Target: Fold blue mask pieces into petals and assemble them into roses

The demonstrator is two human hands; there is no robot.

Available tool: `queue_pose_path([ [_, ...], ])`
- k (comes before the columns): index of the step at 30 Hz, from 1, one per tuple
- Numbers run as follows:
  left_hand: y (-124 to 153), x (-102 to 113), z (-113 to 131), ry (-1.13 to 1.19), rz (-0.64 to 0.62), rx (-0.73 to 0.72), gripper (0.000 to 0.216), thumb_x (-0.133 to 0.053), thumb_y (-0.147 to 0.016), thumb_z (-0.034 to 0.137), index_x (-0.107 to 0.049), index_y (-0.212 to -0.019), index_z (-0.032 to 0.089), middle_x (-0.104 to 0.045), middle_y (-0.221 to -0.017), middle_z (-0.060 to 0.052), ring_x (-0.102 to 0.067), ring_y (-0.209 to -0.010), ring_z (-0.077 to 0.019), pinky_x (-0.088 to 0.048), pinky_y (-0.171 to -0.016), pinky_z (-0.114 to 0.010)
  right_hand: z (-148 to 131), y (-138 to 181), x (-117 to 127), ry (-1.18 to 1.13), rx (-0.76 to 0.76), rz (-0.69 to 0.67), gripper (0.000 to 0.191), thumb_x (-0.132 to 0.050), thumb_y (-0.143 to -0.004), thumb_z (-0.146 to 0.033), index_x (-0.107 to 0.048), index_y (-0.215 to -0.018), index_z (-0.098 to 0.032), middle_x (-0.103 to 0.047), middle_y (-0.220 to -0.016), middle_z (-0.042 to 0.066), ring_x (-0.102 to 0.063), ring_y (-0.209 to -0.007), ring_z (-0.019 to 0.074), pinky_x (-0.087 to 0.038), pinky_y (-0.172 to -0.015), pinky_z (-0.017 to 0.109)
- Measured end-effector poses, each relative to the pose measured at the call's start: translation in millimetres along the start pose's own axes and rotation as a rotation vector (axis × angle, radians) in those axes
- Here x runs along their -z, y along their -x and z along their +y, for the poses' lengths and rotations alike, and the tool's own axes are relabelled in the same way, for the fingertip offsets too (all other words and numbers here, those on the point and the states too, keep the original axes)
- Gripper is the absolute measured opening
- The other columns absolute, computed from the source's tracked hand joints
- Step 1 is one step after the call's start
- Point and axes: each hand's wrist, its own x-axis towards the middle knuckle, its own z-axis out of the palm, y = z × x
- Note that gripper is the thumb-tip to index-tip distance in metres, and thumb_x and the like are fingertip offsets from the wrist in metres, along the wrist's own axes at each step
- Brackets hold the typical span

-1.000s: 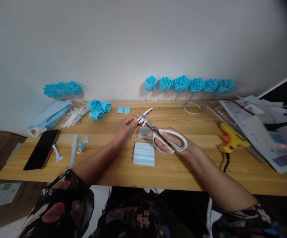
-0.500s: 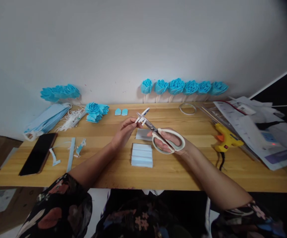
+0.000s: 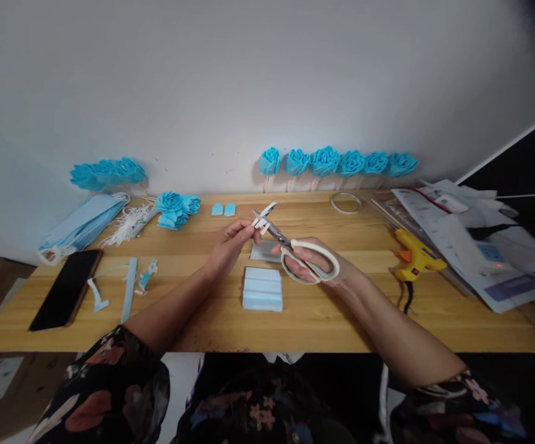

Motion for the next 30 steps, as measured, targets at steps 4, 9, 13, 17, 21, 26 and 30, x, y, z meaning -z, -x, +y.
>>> queue_pose_path([
  [4,-0.3,-0.8,1.8,-0.008,0.009,0.005,0.029,-0.067,-0.086,0.045,-0.068,-0.077,0.017,-0.065,-0.075,-0.003,-0.061,-0.079,-0.0172,-0.045,-0.084,-0.032,1.4,-2.7,-0.7,0.051,0.003,0.018,0.050,-0.070,-0.081,-0.054,-0.064,-0.107,-0.012,-0.053,-0.065,-0.004,-0.040,-0.043,0.0035,-0.024,-0.038,0.019],
  [9,-0.1,-1.8,4.5,0.002,0.020,0.012,0.025,-0.070,-0.084,0.043,-0.069,-0.079,0.018,-0.066,-0.076,-0.003,-0.060,-0.075,-0.0151,-0.046,-0.079,-0.030,2.3,-6.0,0.4,0.059,0.101,-0.047,0.050,-0.073,-0.080,-0.054,-0.063,-0.110,-0.016,-0.053,-0.071,-0.003,-0.045,-0.055,0.0060,-0.033,-0.048,0.020],
  [13,-0.5,-1.6,3.8,0.009,0.022,0.016,0.027,-0.071,-0.083,0.044,-0.069,-0.077,0.017,-0.065,-0.073,-0.002,-0.059,-0.074,-0.0147,-0.045,-0.077,-0.029,2.2,-5.1,2.5,0.090,0.093,-0.050,0.046,-0.071,-0.083,-0.052,-0.062,-0.111,-0.016,-0.052,-0.071,-0.003,-0.046,-0.058,0.0071,-0.033,-0.050,0.021],
  [17,-0.7,-1.3,1.9,0.026,0.008,0.022,0.027,-0.071,-0.083,0.044,-0.069,-0.079,0.017,-0.065,-0.074,-0.002,-0.059,-0.075,-0.0152,-0.044,-0.080,-0.030,4.2,-3.1,5.1,0.062,0.073,-0.072,0.049,-0.067,-0.085,-0.053,-0.061,-0.114,-0.014,-0.052,-0.073,-0.002,-0.044,-0.055,0.0069,-0.030,-0.048,0.022],
  [21,-0.5,-1.3,0.9,0.051,-0.051,0.024,0.028,-0.070,-0.084,0.044,-0.068,-0.080,0.017,-0.065,-0.078,-0.003,-0.059,-0.078,-0.0155,-0.044,-0.083,-0.031,8.9,-2.3,8.2,0.005,0.078,-0.133,0.043,-0.059,-0.091,-0.050,-0.061,-0.114,-0.013,-0.052,-0.072,-0.001,-0.045,-0.052,0.0070,-0.030,-0.046,0.022],
  [26,-0.3,-1.7,1.6,0.048,-0.077,0.040,0.029,-0.068,-0.086,0.045,-0.067,-0.082,0.017,-0.063,-0.077,-0.002,-0.058,-0.080,-0.0157,-0.043,-0.082,-0.030,7.4,-1.9,8.8,0.052,0.063,-0.111,0.043,-0.060,-0.091,-0.048,-0.062,-0.114,-0.012,-0.053,-0.073,0.000,-0.046,-0.054,0.0077,-0.031,-0.047,0.023],
  [30,-0.3,-1.9,1.8,0.023,-0.044,0.031,0.030,-0.069,-0.084,0.045,-0.066,-0.078,0.017,-0.062,-0.073,-0.001,-0.056,-0.076,-0.0139,-0.042,-0.078,-0.028,2.4,-1.6,9.4,0.154,0.048,-0.075,0.048,-0.064,-0.087,-0.052,-0.062,-0.115,-0.013,-0.053,-0.072,-0.002,-0.046,-0.053,0.0072,-0.034,-0.047,0.022],
])
